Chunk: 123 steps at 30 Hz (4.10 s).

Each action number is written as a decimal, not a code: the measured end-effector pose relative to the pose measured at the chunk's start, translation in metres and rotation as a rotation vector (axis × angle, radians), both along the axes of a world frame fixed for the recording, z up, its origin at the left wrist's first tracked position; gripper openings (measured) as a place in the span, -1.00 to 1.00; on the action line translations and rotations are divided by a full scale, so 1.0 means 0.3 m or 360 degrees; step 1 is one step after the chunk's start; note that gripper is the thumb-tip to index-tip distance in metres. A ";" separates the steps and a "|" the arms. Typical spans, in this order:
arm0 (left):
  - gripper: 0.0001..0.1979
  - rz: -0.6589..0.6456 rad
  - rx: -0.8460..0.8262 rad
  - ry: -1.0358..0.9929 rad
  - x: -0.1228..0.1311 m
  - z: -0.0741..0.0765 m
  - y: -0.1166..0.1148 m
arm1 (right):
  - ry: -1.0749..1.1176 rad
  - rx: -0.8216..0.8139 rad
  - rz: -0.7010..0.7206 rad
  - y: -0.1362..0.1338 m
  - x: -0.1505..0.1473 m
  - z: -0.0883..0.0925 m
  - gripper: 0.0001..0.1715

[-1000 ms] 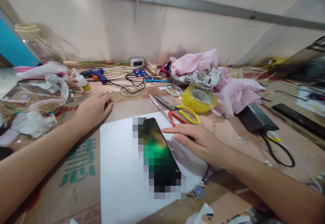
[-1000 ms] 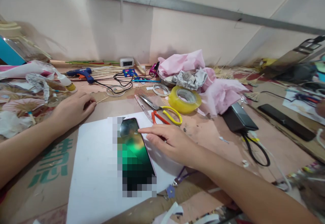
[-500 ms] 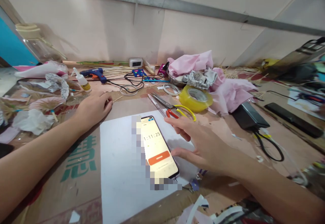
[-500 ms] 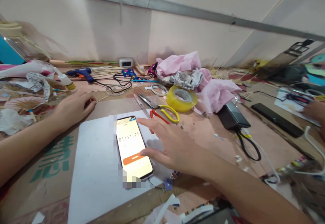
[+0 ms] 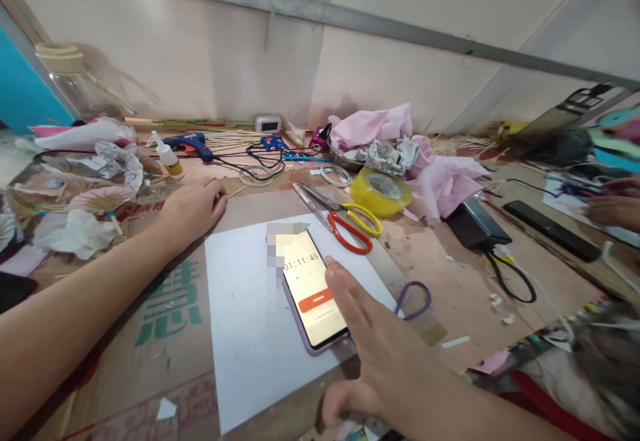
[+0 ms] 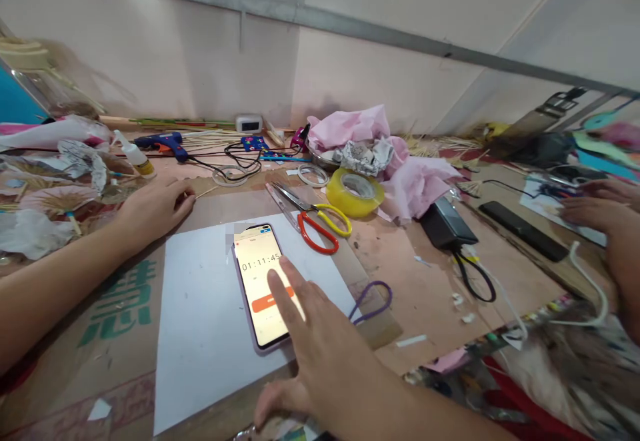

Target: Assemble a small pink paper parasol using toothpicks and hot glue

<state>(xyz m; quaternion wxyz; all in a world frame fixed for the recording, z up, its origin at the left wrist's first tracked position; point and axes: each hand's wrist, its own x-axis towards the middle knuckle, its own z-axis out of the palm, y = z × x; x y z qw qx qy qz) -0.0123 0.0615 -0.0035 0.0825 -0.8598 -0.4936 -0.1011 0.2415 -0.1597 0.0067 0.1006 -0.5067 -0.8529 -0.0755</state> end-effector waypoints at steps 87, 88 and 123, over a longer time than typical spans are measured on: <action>-0.72 -0.0143 -0.0030 0.0110 -0.005 0.041 -0.030 | -0.0290 -0.0243 0.0115 0.613 -0.162 0.191 -0.57; -0.72 -0.0142 -0.0021 0.0109 -0.006 0.039 -0.027 | -0.0293 -0.0254 0.0131 0.658 -0.184 0.178 -0.62; -0.57 -0.0160 0.0108 -0.0222 -0.029 -0.041 0.048 | -0.0295 -0.0228 -0.0360 0.843 0.082 0.265 -0.64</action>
